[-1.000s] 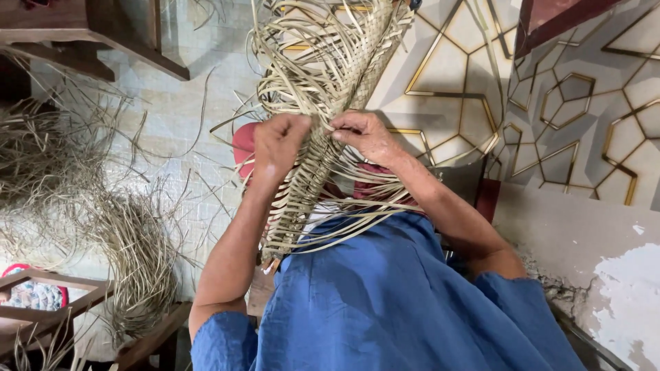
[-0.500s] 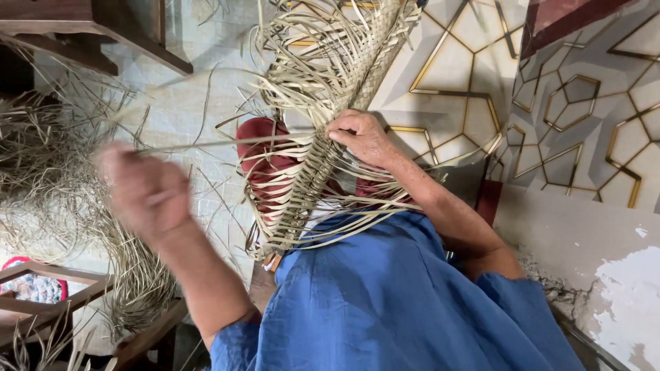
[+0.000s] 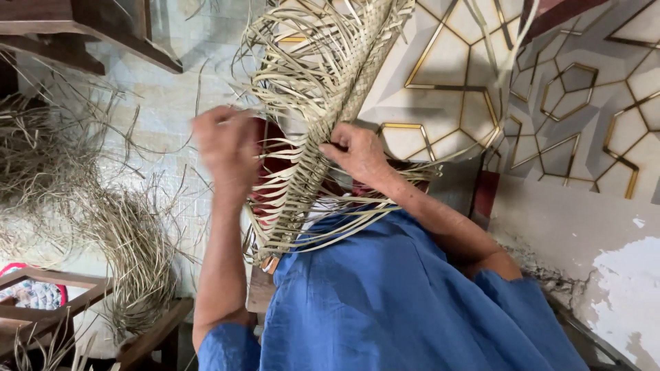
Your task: The person is weaving dried plant fibers together to create a long, structured mat.
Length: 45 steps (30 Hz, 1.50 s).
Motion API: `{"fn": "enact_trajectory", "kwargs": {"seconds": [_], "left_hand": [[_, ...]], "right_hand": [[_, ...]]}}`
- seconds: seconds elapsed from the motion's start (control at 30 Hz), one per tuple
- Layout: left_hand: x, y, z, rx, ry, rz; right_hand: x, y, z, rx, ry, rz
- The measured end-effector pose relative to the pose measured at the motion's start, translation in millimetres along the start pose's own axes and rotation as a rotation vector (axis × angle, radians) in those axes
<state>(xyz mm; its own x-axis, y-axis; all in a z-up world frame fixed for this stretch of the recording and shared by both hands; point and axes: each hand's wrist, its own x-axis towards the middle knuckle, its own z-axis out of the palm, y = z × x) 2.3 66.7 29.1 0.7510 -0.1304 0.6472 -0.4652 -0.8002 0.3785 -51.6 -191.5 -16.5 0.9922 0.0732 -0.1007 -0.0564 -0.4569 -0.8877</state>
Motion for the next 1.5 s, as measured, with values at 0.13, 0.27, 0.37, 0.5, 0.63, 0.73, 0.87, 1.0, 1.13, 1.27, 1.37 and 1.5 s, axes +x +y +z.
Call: {"fn": "enact_trajectory", "kwargs": {"seconds": [0.13, 0.27, 0.37, 0.5, 0.63, 0.73, 0.87, 1.0, 1.13, 1.27, 1.37, 1.5], "left_hand": [[23.5, 42.1, 25.5, -0.038, -0.32, 0.085], [15.4, 40.3, 60.6, 0.149, -0.603, 0.106], [17.7, 51.4, 56.3, 0.258, -0.712, 0.07], [14.5, 51.9, 38.1, 0.226, -0.797, -0.114], [-2.1, 20.8, 48.9, -0.143, -0.748, -0.442], [9.5, 24.9, 42.0, -0.461, -0.78, -0.661], [8.3, 20.5, 49.8, -0.655, -0.83, -0.728], [5.2, 22.0, 56.3, -0.659, -0.805, -0.673], [-2.8, 8.2, 69.6, -0.54, -0.817, -0.576], [8.1, 18.4, 54.5, -0.569, -0.832, -0.533], [22.5, 26.5, 43.8, -0.691, -0.861, -0.566], [43.8, 34.0, 34.7, -0.503, -0.949, -0.53]], "right_hand": [[0.6, -5.3, 2.1, -0.108, 0.027, -0.019], [-0.8, -6.2, 4.3, -0.155, 0.047, -0.014], [-2.1, -4.9, 7.7, -0.214, 0.065, -0.025], [-2.5, -1.6, 11.3, -0.294, 0.098, -0.03], [-4.8, -8.7, 9.0, -0.269, 0.116, -0.077], [-5.4, -9.4, 7.7, -0.324, 0.113, -0.079], [1.4, -7.5, -0.2, -0.294, 0.065, -0.107], [38.0, -9.9, -6.9, -0.09, 0.064, -0.196], [73.8, -43.5, -23.5, 0.176, -0.291, 0.008], [89.9, -79.2, -28.0, 0.259, -0.34, 0.257], [97.4, -89.1, -36.0, 0.196, -0.237, 0.272], [71.9, -123.2, -71.6, 0.079, -0.326, 0.322]]}}
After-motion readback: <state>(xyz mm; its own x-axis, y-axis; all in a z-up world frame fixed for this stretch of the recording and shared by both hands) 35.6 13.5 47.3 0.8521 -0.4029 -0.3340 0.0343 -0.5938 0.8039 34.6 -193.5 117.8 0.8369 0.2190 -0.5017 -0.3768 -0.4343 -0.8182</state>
